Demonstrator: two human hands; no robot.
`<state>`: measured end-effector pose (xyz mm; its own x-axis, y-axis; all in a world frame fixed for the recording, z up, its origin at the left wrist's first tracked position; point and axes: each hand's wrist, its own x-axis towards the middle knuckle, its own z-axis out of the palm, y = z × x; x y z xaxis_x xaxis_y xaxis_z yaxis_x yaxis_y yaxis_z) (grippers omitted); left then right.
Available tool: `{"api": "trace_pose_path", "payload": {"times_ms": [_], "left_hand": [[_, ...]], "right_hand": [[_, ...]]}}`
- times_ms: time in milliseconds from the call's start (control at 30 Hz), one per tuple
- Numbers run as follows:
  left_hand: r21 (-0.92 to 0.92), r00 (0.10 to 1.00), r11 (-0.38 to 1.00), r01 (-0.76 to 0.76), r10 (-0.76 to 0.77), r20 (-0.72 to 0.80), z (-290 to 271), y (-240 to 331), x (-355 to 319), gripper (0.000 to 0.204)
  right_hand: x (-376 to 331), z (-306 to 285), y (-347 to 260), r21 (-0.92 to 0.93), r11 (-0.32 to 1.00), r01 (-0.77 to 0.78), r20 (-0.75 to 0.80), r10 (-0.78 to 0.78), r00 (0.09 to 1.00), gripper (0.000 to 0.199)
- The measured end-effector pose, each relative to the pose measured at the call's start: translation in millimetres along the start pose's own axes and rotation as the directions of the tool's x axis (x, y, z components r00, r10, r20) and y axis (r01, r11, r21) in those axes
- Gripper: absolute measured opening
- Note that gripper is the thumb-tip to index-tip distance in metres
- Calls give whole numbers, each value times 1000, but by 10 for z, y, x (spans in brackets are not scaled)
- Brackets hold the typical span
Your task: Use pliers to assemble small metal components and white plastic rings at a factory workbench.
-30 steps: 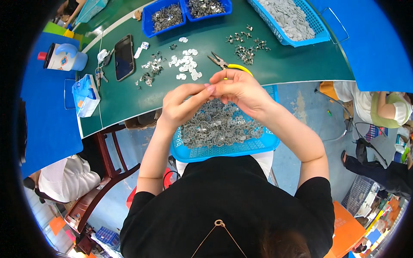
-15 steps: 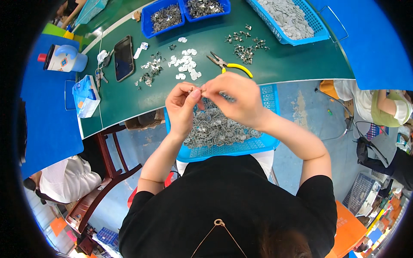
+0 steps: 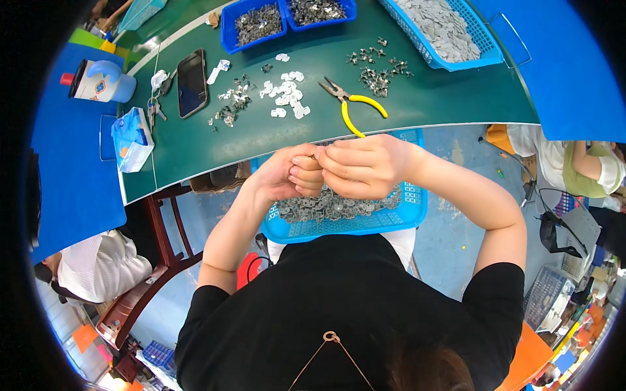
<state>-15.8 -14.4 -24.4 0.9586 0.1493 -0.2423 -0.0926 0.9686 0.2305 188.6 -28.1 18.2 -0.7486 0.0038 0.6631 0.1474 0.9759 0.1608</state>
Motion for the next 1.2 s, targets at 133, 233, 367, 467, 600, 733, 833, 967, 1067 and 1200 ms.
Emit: {"api": "trace_pose_path", "payload": {"times_ms": [133, 233, 367, 467, 600, 733, 833, 967, 1067, 1200], "left_hand": [[437, 946, 884, -167, 268, -181, 82, -51, 69, 49], [854, 709, 462, -240, 684, -170, 94, -51, 48, 43], [947, 272, -227, -226, 919, 285, 233, -59, 74, 40], [766, 300, -637, -83, 717, 629, 211, 12, 117, 47], [780, 251, -614, -122, 741, 623, 82, 7, 149, 33], [859, 254, -493, -138, 820, 512, 65, -25, 119, 27], [958, 321, -135, -253, 922, 214, 116, -95, 82, 21], [589, 673, 682, -434, 680, -291, 92, -30, -38, 15], [187, 877, 905, -382, 419, -236, -50, -57, -94, 17], [-71, 939, 937, -342, 338, -65, -72, -97, -96, 16]], "right_hand": [[-28, 8, -8, 33, 996, -77, 2, 77, 997, 10], [44, 44, -31, 281, 774, -567, -97, 611, 786, 13], [193, -62, -31, 757, -269, -596, 351, 936, 23, 16], [142, -36, -15, 755, -476, -452, 530, 848, -6, 17], [80, -1, -1, 716, -614, -333, 644, 765, -26, 18], [65, 3, -8, 727, -471, -500, 534, 845, -20, 15], [47, 91, -76, 733, -105, -673, 272, 951, 149, 12], [17, 41, -27, 387, 662, -642, -3, 697, 717, 9], [5, 45, -14, 56, 995, -84, -119, 90, 989, 9], [-57, 32, 7, 144, 960, -239, -94, 253, 963, 16]]}}
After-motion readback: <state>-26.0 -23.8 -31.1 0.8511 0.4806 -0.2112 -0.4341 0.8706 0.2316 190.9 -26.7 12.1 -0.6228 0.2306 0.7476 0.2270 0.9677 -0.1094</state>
